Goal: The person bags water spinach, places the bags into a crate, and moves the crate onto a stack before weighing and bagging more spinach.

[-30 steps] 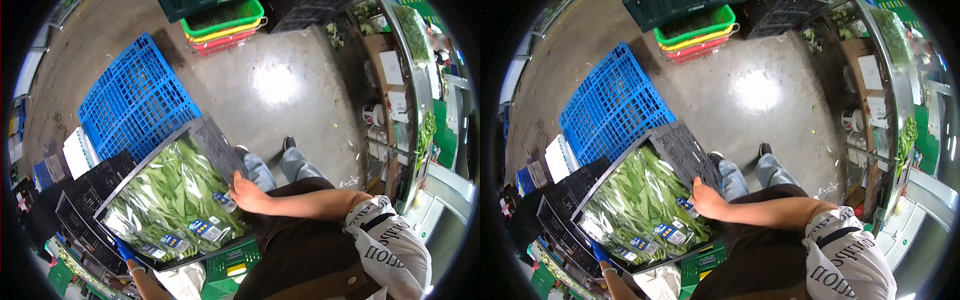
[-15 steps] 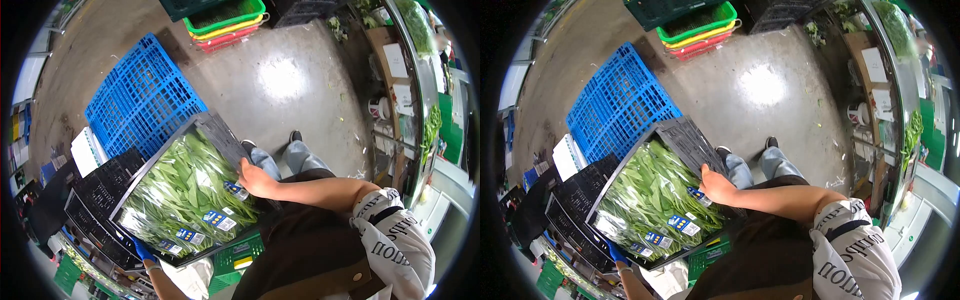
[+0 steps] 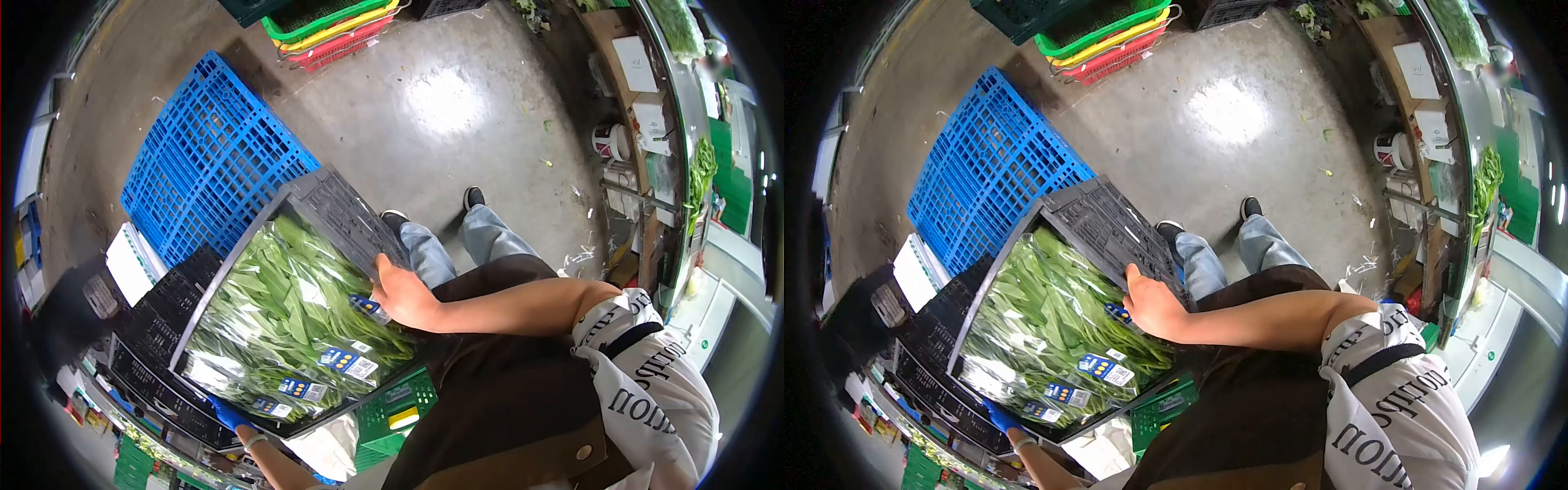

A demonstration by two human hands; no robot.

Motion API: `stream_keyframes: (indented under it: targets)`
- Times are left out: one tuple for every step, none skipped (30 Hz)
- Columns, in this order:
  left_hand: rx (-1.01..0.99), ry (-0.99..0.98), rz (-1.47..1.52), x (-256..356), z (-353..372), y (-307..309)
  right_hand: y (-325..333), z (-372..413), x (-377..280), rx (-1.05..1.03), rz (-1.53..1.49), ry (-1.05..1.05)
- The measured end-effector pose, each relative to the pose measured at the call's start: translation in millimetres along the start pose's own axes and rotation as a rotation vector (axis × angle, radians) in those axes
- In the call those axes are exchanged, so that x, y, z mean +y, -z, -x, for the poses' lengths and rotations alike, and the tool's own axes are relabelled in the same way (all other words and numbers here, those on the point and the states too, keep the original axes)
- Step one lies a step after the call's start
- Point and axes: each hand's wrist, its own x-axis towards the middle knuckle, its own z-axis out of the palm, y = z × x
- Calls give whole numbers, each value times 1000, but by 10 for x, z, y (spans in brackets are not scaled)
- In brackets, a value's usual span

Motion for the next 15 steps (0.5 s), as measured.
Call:
stream_keyframes:
  targets:
    - [76, 83, 99, 160, 83, -81, -4, -5, -9, 4, -6, -11]
    - [101, 66, 127, 208, 94, -154, -16, 14, -24, 7, -26, -14]
    - [97, 37, 135, 218, 77, -150, -38, 30, -34, 21, -28, -5]
    - [92, 3, 144, 205, 40, -148, -52, 26, -37, 33, -31, 8]
    - [86, -21, 161, 182, 13, -149, -53, 6, -28, 44, -35, 23]
    - [83, -40, 163, 172, -13, -148, -59, -6, -24, 28, -45, 19]
    - [8, -22, 321, 178, 5, -188, -55, -16, -20, 13, -58, 12]
    - [45, -27, 284, 206, 29, -224, -36, -16, -1, 0, -69, 7]
    - [79, -31, 247, 238, 94, -286, -20, -14, 33, -10, -80, 27]
    - [22, -89, 199, 174, 62, -214, -18, -5, 59, -16, -94, 42]
    - [-38, -150, 155, -10, -114, -67, -17, -1, 84, -18, -106, 59]
    - [-98, -212, 114, -175, -333, 54, -29, 2, 106, -19, -137, 59]
    - [-142, -245, 78, -199, -503, 118, -28, -17, 107, -9, -138, 73]
    - [-185, -279, 43, -212, -657, 171, -28, -18, 112, -7, -143, 82]
    - [-208, -285, 15, -200, -737, 252, -23, 0, 120, -8, -149, 92]
